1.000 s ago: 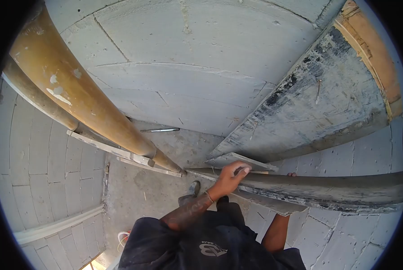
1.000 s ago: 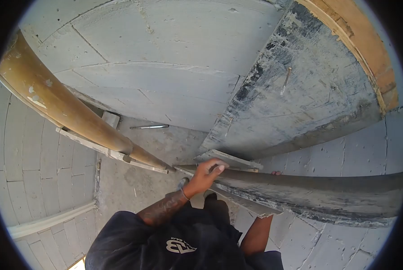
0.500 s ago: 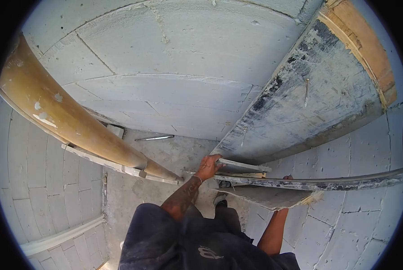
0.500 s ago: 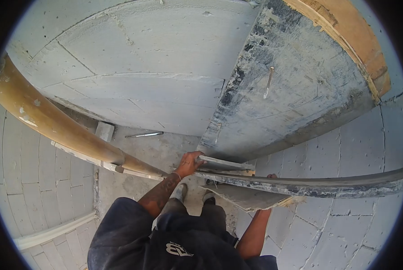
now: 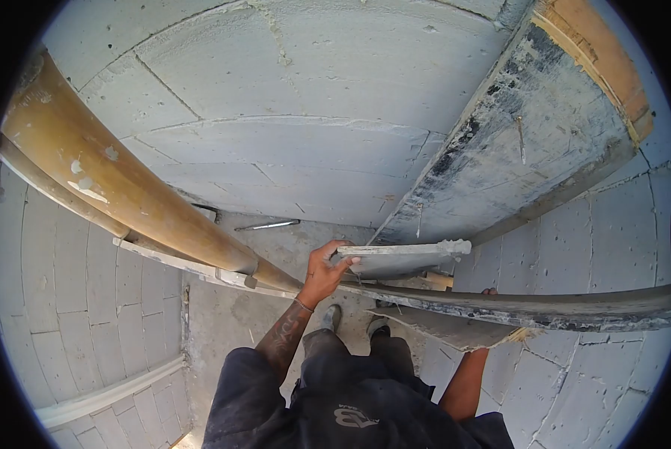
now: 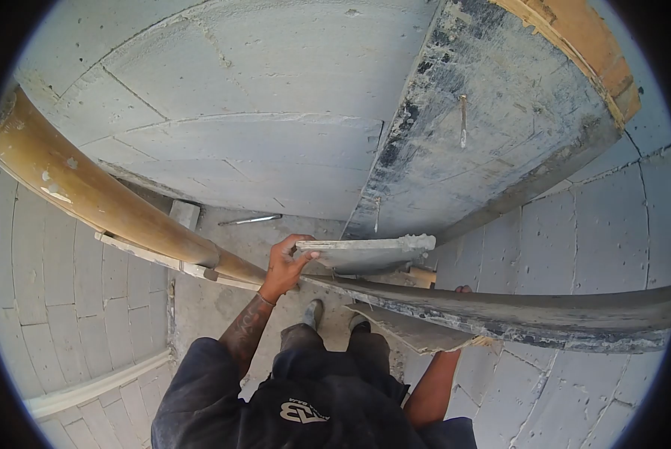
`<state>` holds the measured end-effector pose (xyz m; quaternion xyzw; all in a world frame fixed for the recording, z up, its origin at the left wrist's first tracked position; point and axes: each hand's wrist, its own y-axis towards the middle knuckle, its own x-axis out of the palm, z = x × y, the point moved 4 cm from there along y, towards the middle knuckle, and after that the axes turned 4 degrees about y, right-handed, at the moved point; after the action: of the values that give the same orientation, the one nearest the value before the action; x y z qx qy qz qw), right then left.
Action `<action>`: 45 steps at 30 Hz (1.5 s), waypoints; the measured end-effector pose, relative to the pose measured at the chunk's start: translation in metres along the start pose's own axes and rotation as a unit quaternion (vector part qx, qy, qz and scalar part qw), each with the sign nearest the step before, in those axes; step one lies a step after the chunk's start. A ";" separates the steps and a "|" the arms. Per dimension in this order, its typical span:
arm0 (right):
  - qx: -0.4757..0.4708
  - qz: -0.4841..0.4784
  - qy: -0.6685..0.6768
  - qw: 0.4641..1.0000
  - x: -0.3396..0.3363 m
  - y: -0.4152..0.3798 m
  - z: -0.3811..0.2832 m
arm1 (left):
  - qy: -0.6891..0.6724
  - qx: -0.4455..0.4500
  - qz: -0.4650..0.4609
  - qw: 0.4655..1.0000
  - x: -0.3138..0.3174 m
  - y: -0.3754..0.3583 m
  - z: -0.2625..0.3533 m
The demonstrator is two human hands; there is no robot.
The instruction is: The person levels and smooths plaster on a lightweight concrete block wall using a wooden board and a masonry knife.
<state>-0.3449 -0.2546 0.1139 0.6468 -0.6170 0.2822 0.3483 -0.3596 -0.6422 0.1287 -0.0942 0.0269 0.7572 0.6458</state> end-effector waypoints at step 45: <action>-0.144 0.295 -0.108 0.938 0.049 0.029 0.022 | -0.100 0.290 0.310 0.900 -0.145 -0.071 0.213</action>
<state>-0.3716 -0.3014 0.1432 0.4053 -0.8479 0.2087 0.2707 -0.2916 -0.7375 0.3693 0.1866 0.2089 0.8829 0.3768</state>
